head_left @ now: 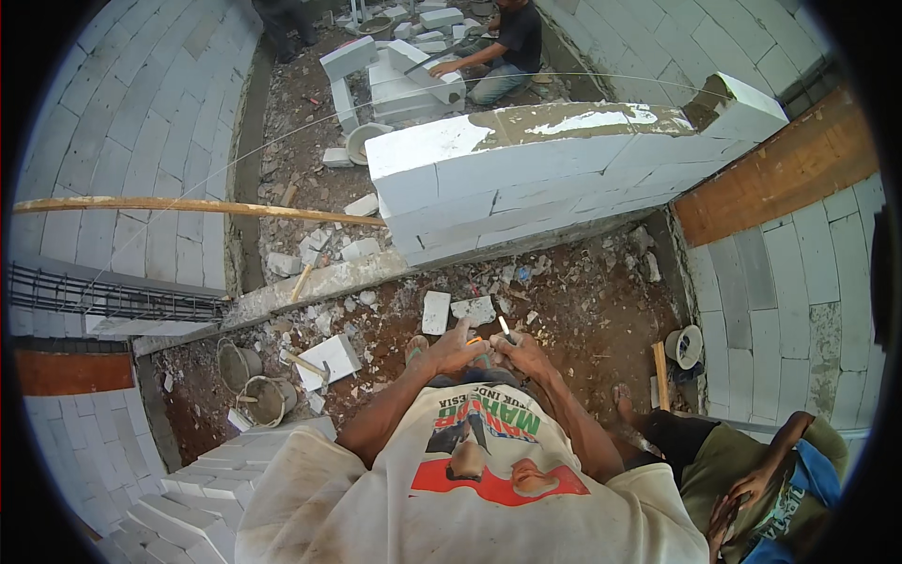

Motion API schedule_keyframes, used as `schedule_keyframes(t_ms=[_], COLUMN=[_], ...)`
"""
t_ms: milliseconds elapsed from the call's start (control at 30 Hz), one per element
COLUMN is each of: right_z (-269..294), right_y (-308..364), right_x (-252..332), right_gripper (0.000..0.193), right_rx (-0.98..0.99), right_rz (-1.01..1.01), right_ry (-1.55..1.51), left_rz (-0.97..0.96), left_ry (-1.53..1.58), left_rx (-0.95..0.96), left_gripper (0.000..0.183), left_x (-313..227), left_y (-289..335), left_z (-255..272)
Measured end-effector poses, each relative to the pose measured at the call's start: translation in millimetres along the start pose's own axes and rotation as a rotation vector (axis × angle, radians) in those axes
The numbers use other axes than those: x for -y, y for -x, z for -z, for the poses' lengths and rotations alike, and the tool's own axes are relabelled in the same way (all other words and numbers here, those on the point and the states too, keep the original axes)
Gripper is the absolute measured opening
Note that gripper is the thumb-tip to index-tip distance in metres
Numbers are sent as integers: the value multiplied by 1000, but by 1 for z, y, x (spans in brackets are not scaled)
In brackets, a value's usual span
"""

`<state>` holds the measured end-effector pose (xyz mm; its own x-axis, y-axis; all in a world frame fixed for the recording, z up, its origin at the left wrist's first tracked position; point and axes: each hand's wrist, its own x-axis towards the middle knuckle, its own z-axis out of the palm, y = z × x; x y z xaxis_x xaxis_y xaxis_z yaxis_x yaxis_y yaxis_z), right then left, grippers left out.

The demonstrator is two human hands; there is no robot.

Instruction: The person uses a measuring tape to gauge the length and alignment of concrete blocks on a wall under construction, marks measurements, and uses a hammer to secure blocks in place.

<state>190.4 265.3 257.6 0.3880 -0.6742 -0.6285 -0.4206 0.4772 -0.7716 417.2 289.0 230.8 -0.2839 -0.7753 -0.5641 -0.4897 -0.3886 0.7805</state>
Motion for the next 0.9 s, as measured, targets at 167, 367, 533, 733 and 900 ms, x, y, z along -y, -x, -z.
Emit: schedule_keyframes(t_ms=[167,367,533,733,900], right_z=[-14,-38,-28,6,-19], right_y=[-28,-46,-69,-98,-123], right_x=[9,46,128,232,261], right_gripper=[21,17,16,19,24], right_rx=[192,374,322,-62,-342], right_rz=[-113,-310,-109,256,387], right_ry=[-268,-479,-846,-742,-487], left_rz=[-14,59,-166,-508,-462], left_ry=[56,78,-160,-282,-429], left_rx=[-159,-111,-266,-438,-528], left_gripper=[85,75,57,32,27], left_x=[-18,-33,-44,-33,-31], left_y=[28,58,97,137,129], left_z=[6,58,156,298,372])
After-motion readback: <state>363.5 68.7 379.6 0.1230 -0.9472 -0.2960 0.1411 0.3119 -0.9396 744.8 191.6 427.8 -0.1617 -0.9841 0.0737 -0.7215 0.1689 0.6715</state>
